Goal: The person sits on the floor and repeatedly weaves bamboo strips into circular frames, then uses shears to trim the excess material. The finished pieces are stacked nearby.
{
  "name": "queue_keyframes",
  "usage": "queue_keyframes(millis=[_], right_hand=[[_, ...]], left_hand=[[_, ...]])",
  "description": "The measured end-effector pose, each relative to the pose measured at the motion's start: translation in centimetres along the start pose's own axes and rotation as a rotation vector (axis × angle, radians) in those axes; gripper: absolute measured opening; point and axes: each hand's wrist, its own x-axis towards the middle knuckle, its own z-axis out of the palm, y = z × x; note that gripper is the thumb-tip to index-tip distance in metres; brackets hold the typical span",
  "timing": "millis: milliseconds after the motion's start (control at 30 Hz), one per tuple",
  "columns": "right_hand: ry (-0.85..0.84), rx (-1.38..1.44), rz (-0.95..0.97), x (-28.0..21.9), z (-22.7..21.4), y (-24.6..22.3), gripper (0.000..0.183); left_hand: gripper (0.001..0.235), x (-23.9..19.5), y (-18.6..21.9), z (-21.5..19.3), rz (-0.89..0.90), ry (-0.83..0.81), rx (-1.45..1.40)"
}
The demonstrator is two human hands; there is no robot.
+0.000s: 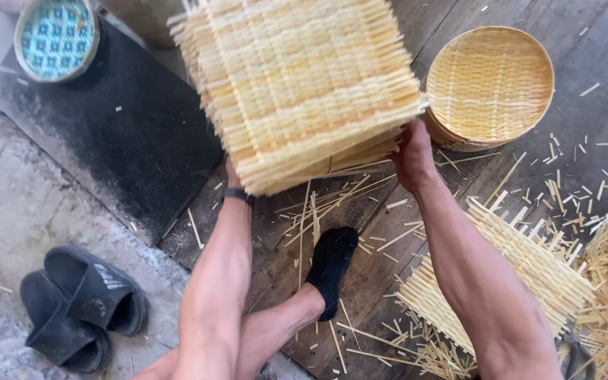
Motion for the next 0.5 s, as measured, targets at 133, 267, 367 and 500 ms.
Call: queue_keyframes(millis=[133,267,367,500], right_hand=[[0.006,0.061,-0.048,2.0,1.0,-0.4,0.066],[0.001,-0.009,-0.014,2.7,0.8,0.2,0.067],[0.062,-0.155,0.006,0.8,0.1,-1.1,0.063],[0.03,-0.632,-0.124,-8.6,-3.1,-3.5,0.052]], left_hand=[[0.06,4.6,0.9,0.2,-0.048,0.139,-0.106],[0.057,5.0,2.0,0.8,-0.088,0.166,-0.055],[0.049,3.5,3.4,2.5,-0.022,0.259,0.141],[0.047,0.0,7.3,6.0,0.035,0.647,0.278]])
